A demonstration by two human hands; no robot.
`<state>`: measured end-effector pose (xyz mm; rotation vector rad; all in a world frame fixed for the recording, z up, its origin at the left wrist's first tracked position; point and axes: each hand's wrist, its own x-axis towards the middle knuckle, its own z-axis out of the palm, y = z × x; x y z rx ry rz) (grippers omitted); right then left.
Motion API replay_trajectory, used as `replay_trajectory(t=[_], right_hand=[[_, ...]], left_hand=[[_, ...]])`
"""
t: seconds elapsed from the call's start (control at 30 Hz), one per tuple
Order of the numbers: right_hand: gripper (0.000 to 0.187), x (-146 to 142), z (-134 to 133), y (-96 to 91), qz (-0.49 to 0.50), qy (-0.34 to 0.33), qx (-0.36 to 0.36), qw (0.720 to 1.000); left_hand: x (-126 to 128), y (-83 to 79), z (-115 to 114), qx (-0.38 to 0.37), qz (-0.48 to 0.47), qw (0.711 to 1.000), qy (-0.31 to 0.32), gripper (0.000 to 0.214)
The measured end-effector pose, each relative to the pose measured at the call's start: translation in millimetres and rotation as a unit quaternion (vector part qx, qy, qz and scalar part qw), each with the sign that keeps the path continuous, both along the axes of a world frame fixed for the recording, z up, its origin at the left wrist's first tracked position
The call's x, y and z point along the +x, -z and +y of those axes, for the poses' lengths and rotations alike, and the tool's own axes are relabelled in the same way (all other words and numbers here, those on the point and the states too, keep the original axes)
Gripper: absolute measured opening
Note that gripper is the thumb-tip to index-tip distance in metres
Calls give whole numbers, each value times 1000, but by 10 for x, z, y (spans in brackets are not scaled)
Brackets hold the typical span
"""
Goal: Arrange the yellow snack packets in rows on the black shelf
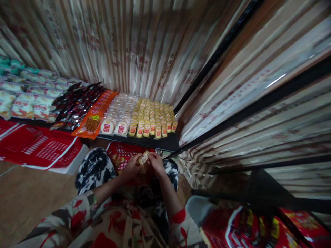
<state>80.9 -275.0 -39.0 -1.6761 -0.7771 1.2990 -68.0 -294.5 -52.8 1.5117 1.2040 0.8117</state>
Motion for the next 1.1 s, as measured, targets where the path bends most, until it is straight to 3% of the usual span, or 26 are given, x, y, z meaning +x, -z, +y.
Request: replay_trajectory(t=[0.13, 0.23, 0.4, 0.5, 0.6, 0.73, 0.9, 1.1], right_hand=[[15, 39, -18, -165, 22, 37, 5, 999], [21, 67, -53, -211, 27, 62, 31, 997], [19, 85, -119, -233, 60, 51, 44, 996], [24, 99, -144, -293, 62, 34, 32, 997], [33, 144, -172, -351, 63, 24, 51, 996], [37, 242, -211, -369, 64, 21, 104, 992], [40, 327, -224, -388, 97, 22, 151, 983], [37, 342, -170, -401, 120, 63, 143, 980]], left_hand=[[41, -186, -61, 117, 58, 991, 29, 54], [78, -240, -67, 170, 80, 982, 28, 46], [110, -337, -66, 234, 99, 967, 33, 31], [107, -441, -37, 235, 81, 968, 24, 26], [117, -550, 33, 189, 40, 981, -10, 25], [170, -636, 158, 9, -91, 995, -36, 29], [255, -670, 251, -175, -253, 949, -73, 21], [306, -681, 263, -282, -274, 917, -74, 15]])
